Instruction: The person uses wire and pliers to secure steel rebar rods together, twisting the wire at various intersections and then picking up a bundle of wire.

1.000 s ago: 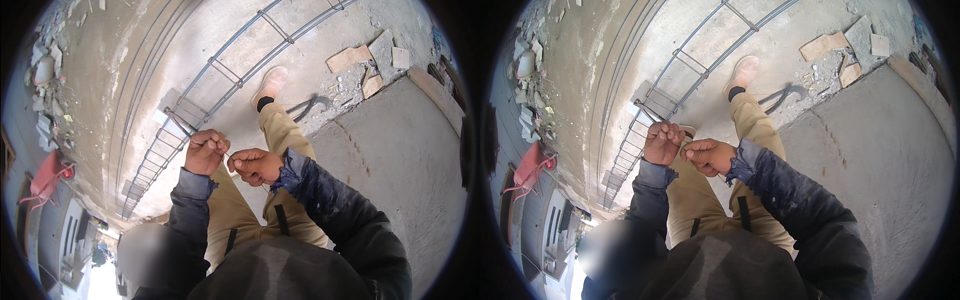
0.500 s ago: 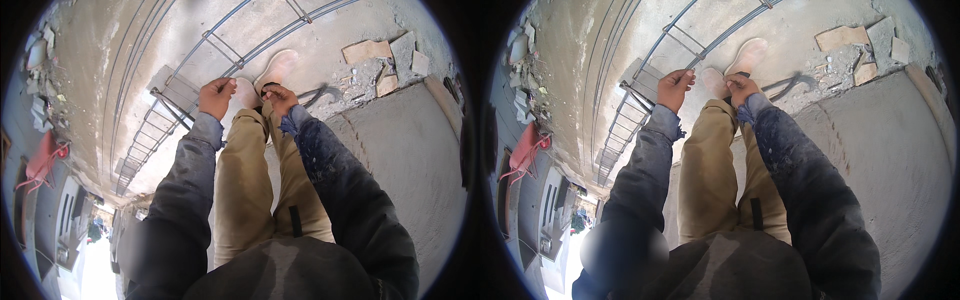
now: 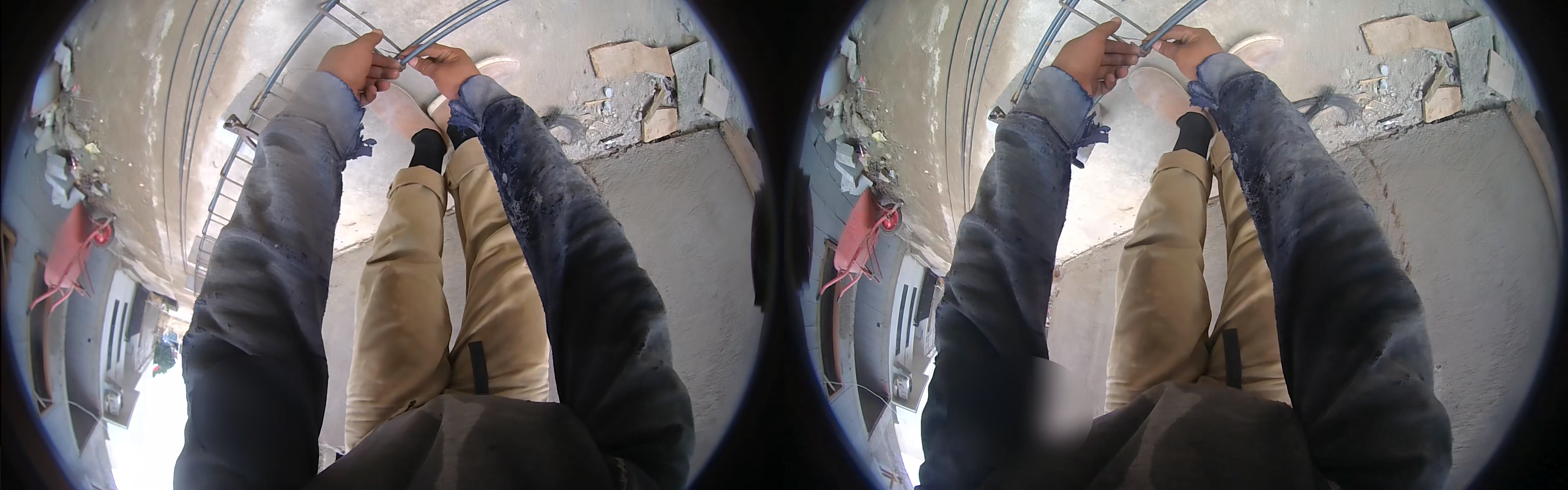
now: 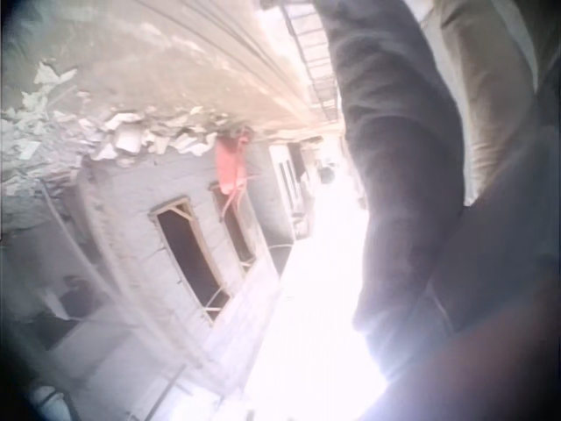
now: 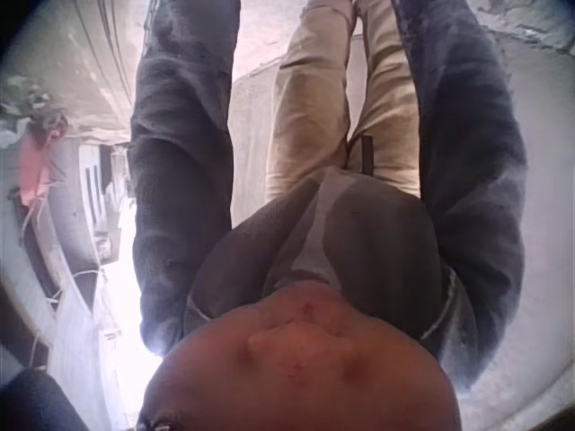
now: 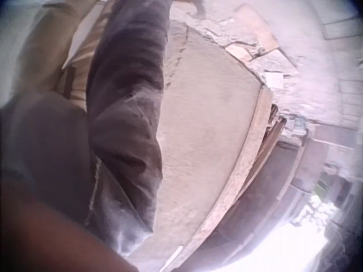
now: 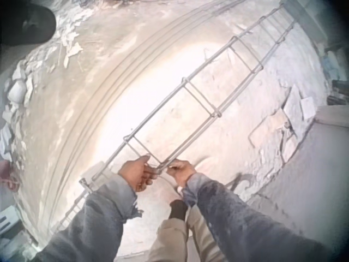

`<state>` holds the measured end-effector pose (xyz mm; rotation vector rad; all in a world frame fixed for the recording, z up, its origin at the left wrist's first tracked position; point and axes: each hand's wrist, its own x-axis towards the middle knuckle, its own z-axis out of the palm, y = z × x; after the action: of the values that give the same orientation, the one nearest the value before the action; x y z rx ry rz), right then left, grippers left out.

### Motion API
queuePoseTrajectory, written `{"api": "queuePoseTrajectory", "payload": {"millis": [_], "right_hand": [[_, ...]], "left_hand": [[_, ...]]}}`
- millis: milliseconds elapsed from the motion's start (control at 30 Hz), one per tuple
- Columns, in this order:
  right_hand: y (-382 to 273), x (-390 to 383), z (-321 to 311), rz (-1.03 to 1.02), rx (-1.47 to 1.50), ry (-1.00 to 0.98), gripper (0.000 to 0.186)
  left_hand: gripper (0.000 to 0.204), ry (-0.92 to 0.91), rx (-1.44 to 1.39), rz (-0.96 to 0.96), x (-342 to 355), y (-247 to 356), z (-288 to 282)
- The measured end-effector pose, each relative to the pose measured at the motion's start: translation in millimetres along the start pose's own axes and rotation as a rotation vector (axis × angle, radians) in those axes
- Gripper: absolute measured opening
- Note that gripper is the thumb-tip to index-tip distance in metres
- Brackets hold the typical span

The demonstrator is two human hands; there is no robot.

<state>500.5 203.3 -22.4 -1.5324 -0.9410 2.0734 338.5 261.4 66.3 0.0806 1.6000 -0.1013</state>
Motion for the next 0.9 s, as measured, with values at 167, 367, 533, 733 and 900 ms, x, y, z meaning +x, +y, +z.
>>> {"api": "queuePoseTrajectory", "payload": {"millis": [167, 367, 533, 733, 900], "right_hand": [[6.3, 3.2, 1.7, -0.054, -0.031, 0.017, 0.015], [17.2, -18.5, 16.9, -0.144, -0.193, 0.237, 0.02], [6.0, -32.8, 33.2, -0.319, -0.287, 0.274, 0.026], [2.6, -31.9, 34.6, -0.295, -0.352, 0.27, 0.029], [0.8, -32.6, 42.3, -0.335, -0.473, 0.316, 0.024]], "left_hand": [[0.025, -0.165, 0.035, -0.014, 4.4, -0.4, -0.9], [0.024, -0.178, -0.131, 0.168, -5.3, -38.5, -1.7], [0.021, -0.17, -0.35, 0.301, -10.6, -60.5, 13.8], [0.024, -0.024, -0.328, 0.471, -11.1, -81.7, 36.4], [0.027, 0.213, 0.233, 0.74, 11.9, -109.2, 23.4]]}}
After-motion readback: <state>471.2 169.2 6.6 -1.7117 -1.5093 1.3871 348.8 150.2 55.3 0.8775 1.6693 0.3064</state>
